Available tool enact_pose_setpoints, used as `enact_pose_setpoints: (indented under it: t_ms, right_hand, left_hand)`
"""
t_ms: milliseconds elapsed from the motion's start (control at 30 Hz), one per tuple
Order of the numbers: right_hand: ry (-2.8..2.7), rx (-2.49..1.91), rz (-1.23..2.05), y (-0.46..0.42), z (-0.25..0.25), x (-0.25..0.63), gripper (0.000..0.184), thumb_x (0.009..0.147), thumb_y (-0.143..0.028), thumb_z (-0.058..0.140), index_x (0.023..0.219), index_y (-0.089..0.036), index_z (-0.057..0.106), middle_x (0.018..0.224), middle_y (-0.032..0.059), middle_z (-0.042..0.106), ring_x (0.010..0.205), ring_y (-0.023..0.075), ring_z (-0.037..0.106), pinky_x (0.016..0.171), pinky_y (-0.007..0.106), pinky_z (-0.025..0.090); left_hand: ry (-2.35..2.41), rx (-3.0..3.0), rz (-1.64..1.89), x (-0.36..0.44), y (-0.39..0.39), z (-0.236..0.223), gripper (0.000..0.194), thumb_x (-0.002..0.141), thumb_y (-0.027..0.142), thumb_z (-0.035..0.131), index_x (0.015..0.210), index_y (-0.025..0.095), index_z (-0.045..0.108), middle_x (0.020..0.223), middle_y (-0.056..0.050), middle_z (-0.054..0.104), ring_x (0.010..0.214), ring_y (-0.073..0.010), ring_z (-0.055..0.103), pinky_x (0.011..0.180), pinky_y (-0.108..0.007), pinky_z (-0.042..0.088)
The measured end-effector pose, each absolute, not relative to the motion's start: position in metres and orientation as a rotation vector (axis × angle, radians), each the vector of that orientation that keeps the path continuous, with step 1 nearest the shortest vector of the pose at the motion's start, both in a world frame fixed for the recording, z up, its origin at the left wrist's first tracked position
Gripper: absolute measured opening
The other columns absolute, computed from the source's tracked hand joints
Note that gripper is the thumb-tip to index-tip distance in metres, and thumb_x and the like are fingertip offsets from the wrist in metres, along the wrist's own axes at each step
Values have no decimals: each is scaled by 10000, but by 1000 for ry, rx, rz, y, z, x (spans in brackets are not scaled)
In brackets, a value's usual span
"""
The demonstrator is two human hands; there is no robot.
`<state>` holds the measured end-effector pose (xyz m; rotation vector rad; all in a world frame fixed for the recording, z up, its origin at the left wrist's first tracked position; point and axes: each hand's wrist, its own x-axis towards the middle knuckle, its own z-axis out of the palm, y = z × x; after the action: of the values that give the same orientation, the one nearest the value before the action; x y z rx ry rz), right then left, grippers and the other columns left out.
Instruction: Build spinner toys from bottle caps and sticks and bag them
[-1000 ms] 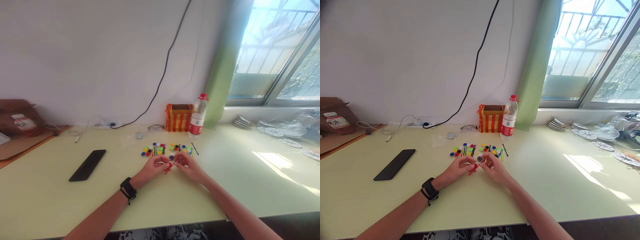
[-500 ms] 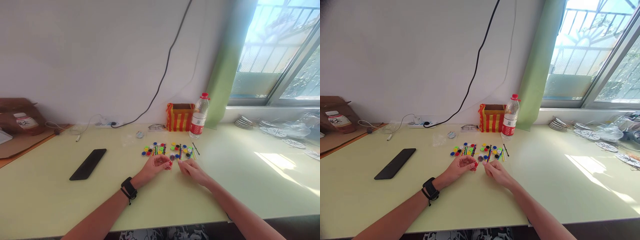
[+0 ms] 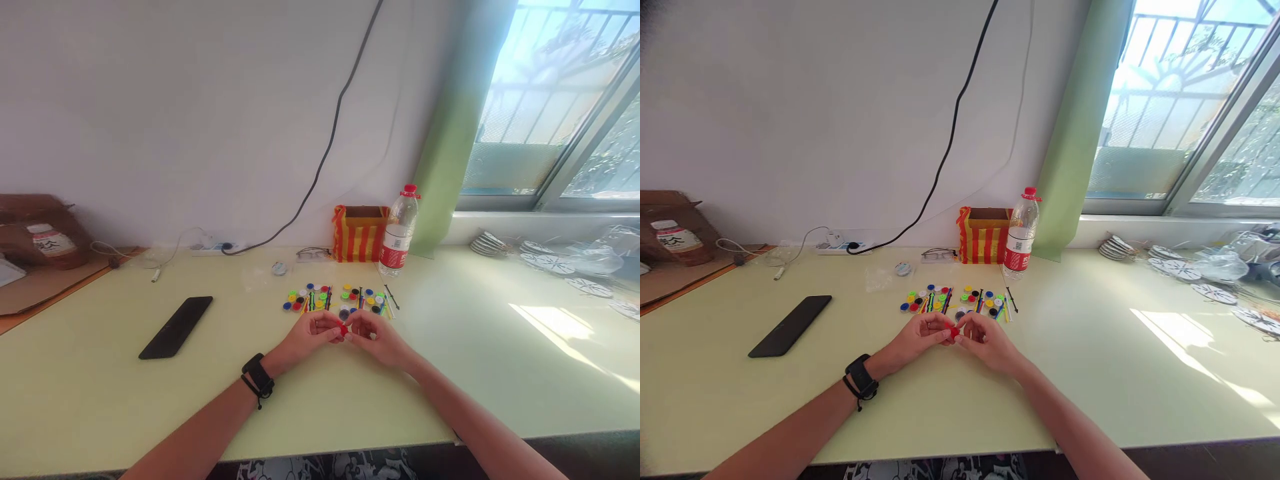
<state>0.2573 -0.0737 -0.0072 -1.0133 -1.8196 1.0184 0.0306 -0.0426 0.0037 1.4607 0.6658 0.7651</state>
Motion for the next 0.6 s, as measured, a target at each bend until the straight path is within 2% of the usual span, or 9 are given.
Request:
enact_pose_setpoints:
  t_ms: [200,333,467,600]
  right_hand:
    - [-1876,-1092,896,-75,-7,258,141,910,-361,682,943,-224,680,765,0,596,638,136,468,570,266,386]
    - [-1962,-1069,872,-76,-9,257,90,896,-293,678,852,-214,681,776,4,610,643,133,491,569,258,383]
    - [-2047,-1048,850,-79,-10,255,48,871,-257,689,853,-212,697,773,5,609,645,134,518,568,251,391]
    - [-2038,-1082,662,-74,-10,261,88,906,-238,615,852,-220,683,788,23,644,685,158,552,606,269,426]
  left_hand:
    - [666,1560,684,31,-48,10,315,865,394,786,1080,172,722,1085,-119,778,1063,-275,735,1008,-449,553]
    - [720,1862,691,32,-53,13,295,851,415,784,1042,192,751,1095,-99,765,1018,-251,718,963,-403,558]
    - [806,2122,738,30,-54,12,245,839,418,787,982,223,753,1008,-61,747,956,-228,679,877,-356,552]
    - [806,2212,701,27,-53,9,133,868,355,751,897,225,743,969,-55,727,970,-225,657,862,-335,541]
